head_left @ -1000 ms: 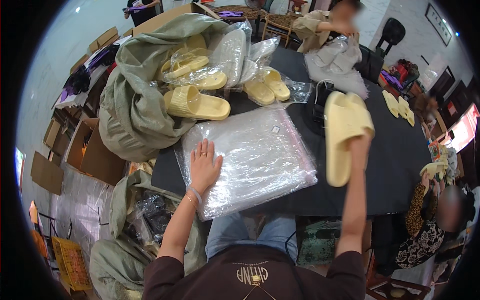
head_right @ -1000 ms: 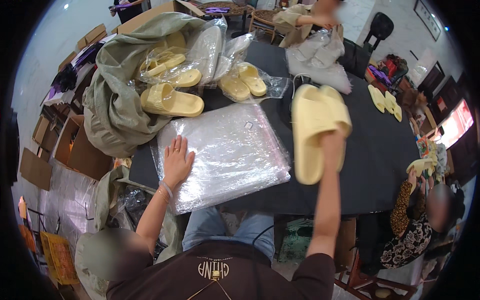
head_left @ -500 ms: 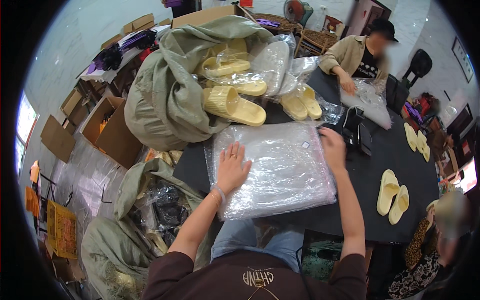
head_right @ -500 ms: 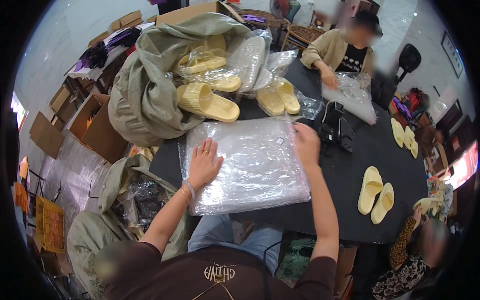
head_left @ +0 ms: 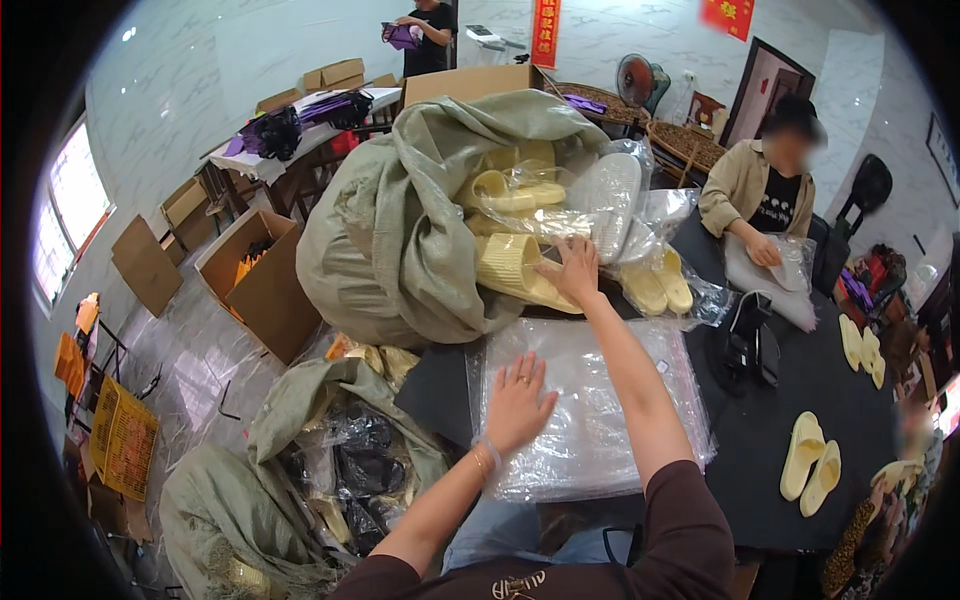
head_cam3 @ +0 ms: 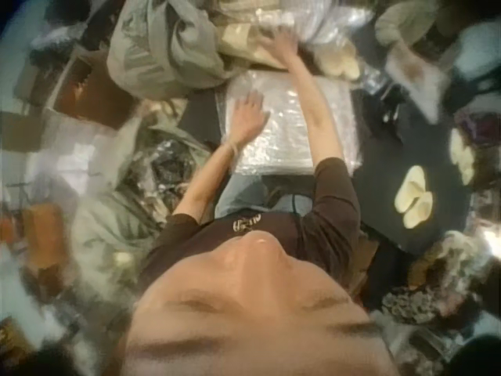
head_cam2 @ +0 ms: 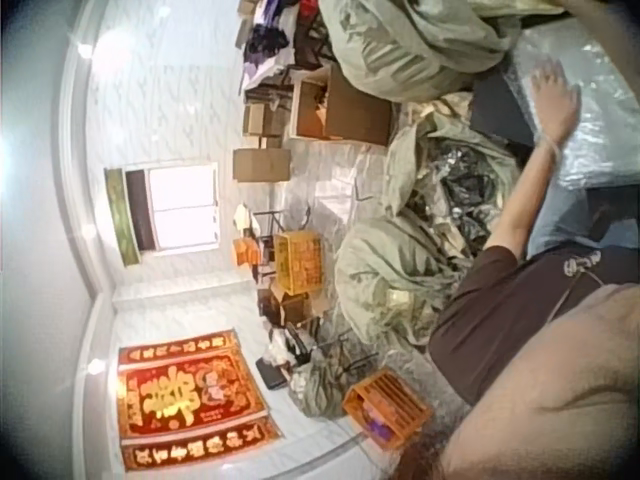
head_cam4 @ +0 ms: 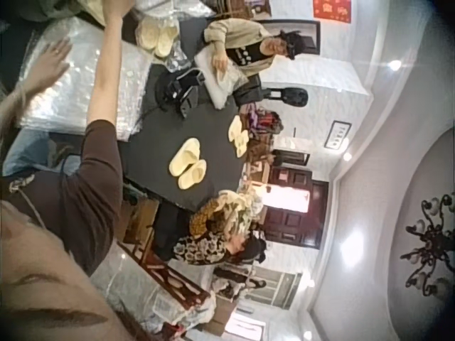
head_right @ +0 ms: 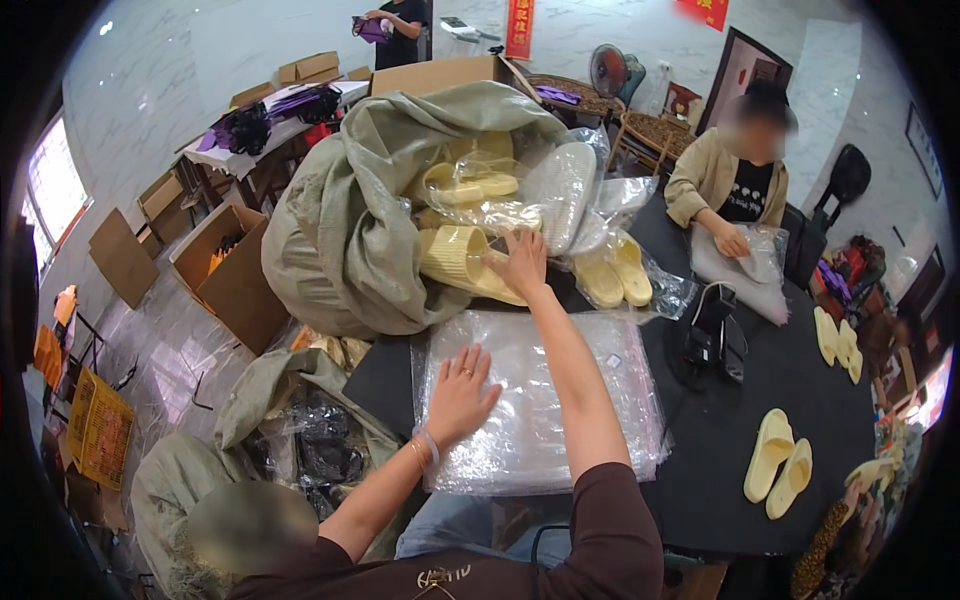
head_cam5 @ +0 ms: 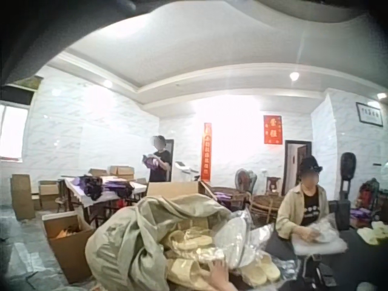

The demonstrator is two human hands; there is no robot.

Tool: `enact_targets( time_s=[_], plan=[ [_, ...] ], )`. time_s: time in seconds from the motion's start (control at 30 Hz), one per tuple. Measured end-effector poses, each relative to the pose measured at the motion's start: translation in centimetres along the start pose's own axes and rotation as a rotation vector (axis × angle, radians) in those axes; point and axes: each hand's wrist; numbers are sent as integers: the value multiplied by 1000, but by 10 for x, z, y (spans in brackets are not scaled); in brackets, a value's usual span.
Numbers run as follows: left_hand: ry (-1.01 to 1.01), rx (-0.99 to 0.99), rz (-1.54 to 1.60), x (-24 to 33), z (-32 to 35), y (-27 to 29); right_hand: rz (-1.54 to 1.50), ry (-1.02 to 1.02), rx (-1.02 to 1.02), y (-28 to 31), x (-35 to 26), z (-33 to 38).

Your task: Sorting sandals by color and placing them into clear plastic bags before storing them in larger sacks.

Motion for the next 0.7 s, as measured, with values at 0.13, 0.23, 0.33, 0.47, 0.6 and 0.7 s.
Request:
enact_targets(
  time_s=[0.13,0.23,0.33,0.47,0.6,0.7],
  plan=[
    [-7,2,13,0,-5,3,78,237,11,-24,8,-41],
    [38,1,16,-11,2,4,7,228,-282,-52,-23,-70],
    [-194,37,64,37,-33,12,-118,-123,-529,-66,129,-106],
    [4,13,31,-2,-3,-2,-169,-135,-421,-86,-12,-67],
    [12,33,35,-2,6,2,-200,72,-412,8,-30,-48],
    [-41,41,33,6,0,2,-74,148,-9,46,30,-17]
  ],
)
Point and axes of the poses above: each hand's wrist, its own z-axis away from the middle knuckle, its own y-axis out of the back of the hand, x = y × z, and after that the axes turned 7 degrees about -x, right-handed
